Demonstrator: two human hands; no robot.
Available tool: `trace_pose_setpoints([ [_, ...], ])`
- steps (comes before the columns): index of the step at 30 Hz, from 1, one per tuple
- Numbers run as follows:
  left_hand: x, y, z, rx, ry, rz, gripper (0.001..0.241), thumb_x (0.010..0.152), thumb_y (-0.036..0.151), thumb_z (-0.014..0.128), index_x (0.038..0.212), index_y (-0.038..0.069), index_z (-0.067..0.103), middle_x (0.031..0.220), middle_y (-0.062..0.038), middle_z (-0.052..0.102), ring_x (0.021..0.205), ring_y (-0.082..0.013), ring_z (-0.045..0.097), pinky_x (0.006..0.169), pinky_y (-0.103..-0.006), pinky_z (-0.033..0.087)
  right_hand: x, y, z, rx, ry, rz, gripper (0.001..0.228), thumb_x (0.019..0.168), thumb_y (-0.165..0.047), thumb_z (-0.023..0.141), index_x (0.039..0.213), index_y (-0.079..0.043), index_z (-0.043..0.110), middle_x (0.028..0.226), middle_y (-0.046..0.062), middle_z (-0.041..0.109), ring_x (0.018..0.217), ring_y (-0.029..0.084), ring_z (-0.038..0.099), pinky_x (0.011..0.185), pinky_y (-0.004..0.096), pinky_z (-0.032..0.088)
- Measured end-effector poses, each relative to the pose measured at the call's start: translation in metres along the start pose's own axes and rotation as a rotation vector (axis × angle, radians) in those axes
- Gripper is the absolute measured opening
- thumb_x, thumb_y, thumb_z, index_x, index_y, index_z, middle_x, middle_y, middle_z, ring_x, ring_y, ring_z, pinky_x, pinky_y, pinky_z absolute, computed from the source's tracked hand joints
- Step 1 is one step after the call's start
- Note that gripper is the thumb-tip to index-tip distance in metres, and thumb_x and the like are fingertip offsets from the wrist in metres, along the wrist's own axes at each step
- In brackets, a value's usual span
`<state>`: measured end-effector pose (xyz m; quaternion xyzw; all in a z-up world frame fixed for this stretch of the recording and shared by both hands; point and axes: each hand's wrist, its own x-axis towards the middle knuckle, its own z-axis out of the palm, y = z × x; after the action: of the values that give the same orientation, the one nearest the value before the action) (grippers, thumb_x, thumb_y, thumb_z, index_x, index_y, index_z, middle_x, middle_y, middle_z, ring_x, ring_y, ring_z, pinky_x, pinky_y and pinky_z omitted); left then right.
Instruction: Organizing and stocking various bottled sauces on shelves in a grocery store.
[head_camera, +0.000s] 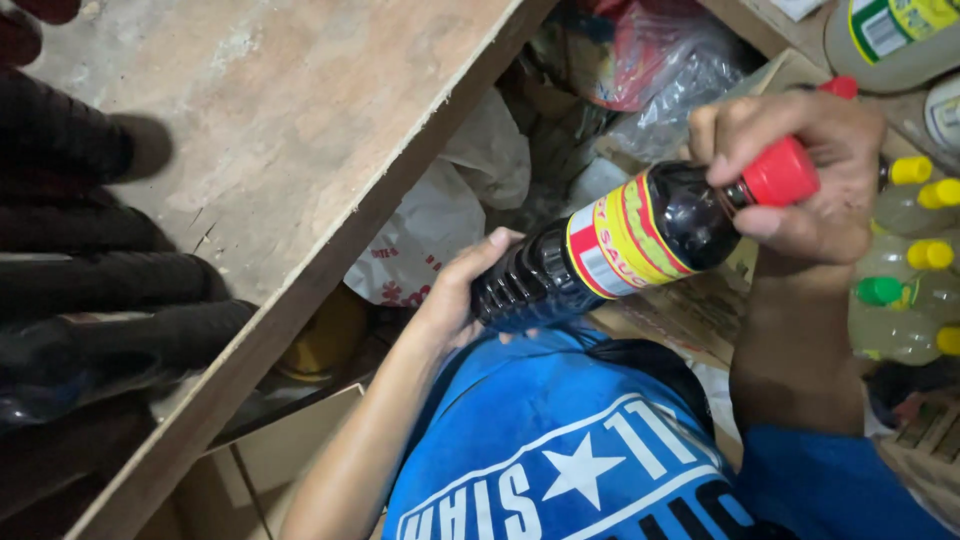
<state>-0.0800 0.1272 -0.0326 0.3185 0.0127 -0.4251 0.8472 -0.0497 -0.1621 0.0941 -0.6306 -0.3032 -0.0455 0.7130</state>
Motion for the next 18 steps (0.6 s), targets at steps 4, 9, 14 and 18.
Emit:
trace_pose_setpoints([
  [4, -0.021, 0.007, 0.011, 0.127, 0.221, 0.381, 0.045, 0.105, 0.034, 0.055, 0.129, -0.004, 0.057, 0.098, -0.015, 0.065, 0.065, -0.0196, 0.066, 0.046, -0.0299, 0.05, 0.014, -0.014, 0.007, -0.034, -0.122, -0.045, 0.031, 0.06, -0.01, 0.069, 0.089, 0.001, 0.065, 0.065, 0.009, 0.056, 0.056, 0.017, 0.049, 0.059, 0.029, 0.038],
  [9, -0.042, -0.001, 0.022, 0.147, 0.201, 0.615, 0.06, 0.1, 0.039, 0.062, 0.142, 0.0, 0.045, 0.109, -0.017, 0.065, 0.069, -0.0205, 0.068, 0.055, -0.0295, 0.056, 0.027, -0.004, -0.013, 0.014, -0.262, -0.109, 0.033, 0.057, -0.009, 0.073, 0.089, -0.002, 0.07, 0.064, 0.008, 0.061, 0.056, 0.016, 0.055, 0.061, 0.032, 0.044],
  [14, -0.063, -0.006, 0.038, 0.251, 0.215, 0.83, 0.083, 0.095, 0.048, 0.073, 0.152, 0.002, 0.034, 0.121, -0.017, 0.061, 0.078, -0.0191, 0.067, 0.058, -0.0304, 0.056, 0.042, -0.001, -0.02, 0.069, -0.505, -0.175, 0.035, 0.069, -0.013, 0.075, 0.102, -0.006, 0.07, 0.073, 0.007, 0.061, 0.066, 0.02, 0.058, 0.067, 0.037, 0.05],
  [18, -0.068, -0.017, 0.037, 0.461, 0.286, 1.001, 0.081, 0.099, 0.051, 0.074, 0.151, 0.005, 0.034, 0.133, -0.013, 0.055, 0.097, -0.0183, 0.063, 0.075, -0.0279, 0.053, 0.028, 0.028, -0.027, 0.183, -0.265, -0.132, 0.019, 0.091, -0.026, 0.067, 0.091, -0.007, 0.064, 0.072, 0.007, 0.058, 0.063, 0.02, 0.052, 0.067, 0.038, 0.05],
])
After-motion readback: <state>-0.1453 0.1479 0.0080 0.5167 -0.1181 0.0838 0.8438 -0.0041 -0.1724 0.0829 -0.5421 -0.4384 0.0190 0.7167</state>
